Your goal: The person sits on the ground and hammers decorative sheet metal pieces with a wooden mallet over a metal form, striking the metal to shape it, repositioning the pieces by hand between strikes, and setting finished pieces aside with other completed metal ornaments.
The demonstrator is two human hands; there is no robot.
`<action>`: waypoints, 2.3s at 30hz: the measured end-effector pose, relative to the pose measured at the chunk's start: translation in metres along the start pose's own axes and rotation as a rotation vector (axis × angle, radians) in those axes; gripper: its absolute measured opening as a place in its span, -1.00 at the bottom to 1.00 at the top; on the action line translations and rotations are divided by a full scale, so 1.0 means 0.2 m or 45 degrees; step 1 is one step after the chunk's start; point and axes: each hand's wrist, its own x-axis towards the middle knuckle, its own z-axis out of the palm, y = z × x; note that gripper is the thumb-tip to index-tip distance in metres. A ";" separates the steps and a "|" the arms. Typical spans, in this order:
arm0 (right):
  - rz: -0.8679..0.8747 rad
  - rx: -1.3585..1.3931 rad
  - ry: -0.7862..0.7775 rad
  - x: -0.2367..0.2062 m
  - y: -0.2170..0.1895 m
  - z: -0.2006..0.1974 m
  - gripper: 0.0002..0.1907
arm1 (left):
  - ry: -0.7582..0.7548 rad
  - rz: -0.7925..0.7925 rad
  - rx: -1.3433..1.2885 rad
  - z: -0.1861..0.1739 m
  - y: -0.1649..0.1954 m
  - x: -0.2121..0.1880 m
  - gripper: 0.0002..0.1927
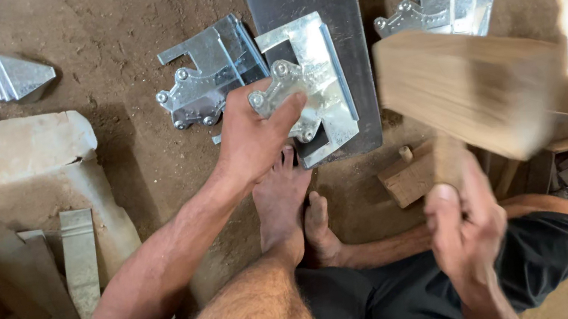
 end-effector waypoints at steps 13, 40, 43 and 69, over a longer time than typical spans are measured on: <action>-0.398 -0.107 0.062 0.21 -0.21 0.09 -0.48 | 0.024 -0.074 -0.063 -0.01 -0.03 0.00 -0.80; -0.395 -0.336 0.026 0.03 -0.05 0.00 -0.69 | -0.002 -0.053 0.075 -0.02 -0.11 0.01 -0.79; -0.285 -0.102 0.059 0.09 -0.11 0.02 -0.56 | -0.017 -0.035 -0.123 -0.02 -0.13 0.02 -0.76; 0.341 0.788 -0.020 0.37 0.50 -0.03 -0.65 | -0.431 1.813 1.990 -0.08 0.04 0.30 -0.50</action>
